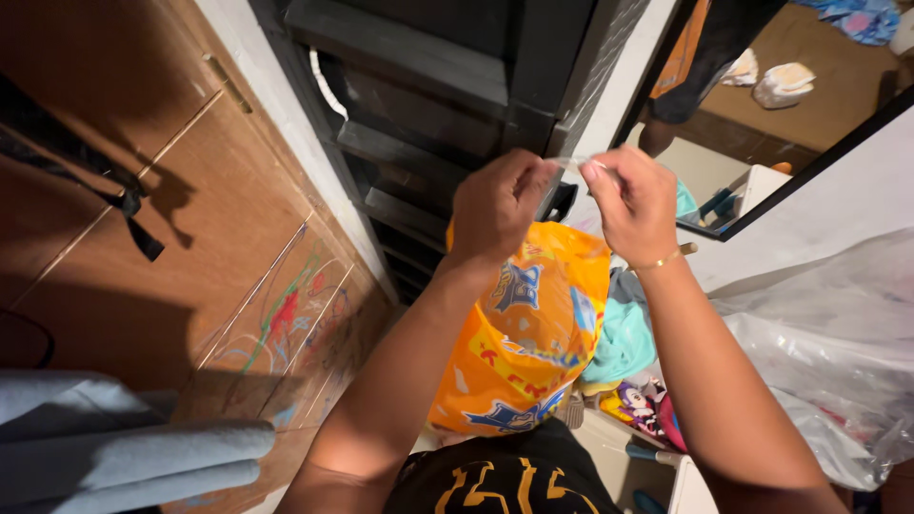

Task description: The person folds various clothing items and places them into a plastic storage container. They then open a package of diapers, remove several units, and place them on the bed. Finally, they move a small fan on a nearby shelf.

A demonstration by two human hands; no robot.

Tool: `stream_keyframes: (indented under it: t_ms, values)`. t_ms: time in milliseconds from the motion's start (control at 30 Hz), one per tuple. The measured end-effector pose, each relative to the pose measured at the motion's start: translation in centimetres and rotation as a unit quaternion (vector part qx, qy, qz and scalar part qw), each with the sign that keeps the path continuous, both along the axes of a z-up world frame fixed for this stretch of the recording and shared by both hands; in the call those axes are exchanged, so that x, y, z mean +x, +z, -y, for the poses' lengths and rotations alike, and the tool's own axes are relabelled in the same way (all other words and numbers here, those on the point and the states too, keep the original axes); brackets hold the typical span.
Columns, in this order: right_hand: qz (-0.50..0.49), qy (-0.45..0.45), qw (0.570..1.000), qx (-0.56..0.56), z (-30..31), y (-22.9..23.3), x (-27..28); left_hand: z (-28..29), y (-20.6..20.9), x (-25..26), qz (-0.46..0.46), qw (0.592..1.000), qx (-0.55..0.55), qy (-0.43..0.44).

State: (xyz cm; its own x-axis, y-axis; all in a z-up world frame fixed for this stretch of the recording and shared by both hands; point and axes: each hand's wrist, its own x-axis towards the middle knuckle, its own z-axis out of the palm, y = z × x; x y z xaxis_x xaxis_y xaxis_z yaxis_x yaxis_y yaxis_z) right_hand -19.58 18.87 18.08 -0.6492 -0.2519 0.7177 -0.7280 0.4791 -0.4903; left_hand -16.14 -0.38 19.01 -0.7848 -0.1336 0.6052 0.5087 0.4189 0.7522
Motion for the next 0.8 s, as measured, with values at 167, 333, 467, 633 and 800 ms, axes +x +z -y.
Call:
stream_keyframes:
  t_ms: [167, 333, 467, 633, 800]
  values:
    - [-0.044, -0.018, 0.998, 0.033, 0.2, 2.4, -2.8, -1.4, 0.2, -1.9, -0.03, 0.995, -0.035, 0.087]
    - [-0.113, 0.011, 0.99, 0.079, 0.4, 3.9, -4.3, -2.1, 0.3, -2.5, -0.083, 0.98, -0.061, 0.172]
    - [-0.14, 0.057, 0.986, 0.076, -0.1, 4.1, -5.5, -3.3, 0.0, -2.6, -0.098, 0.969, -0.058, 0.22]
    - [-0.11, 0.099, 0.988, 0.046, 0.0, 3.6, -7.1, -4.9, -0.5, -2.8, -0.106, 0.959, -0.013, 0.264]
    - [-0.169, 0.105, 0.979, 0.054, -0.1, 3.0, -7.7, -6.9, -0.7, -1.5, -0.09, 0.953, 0.051, 0.285]
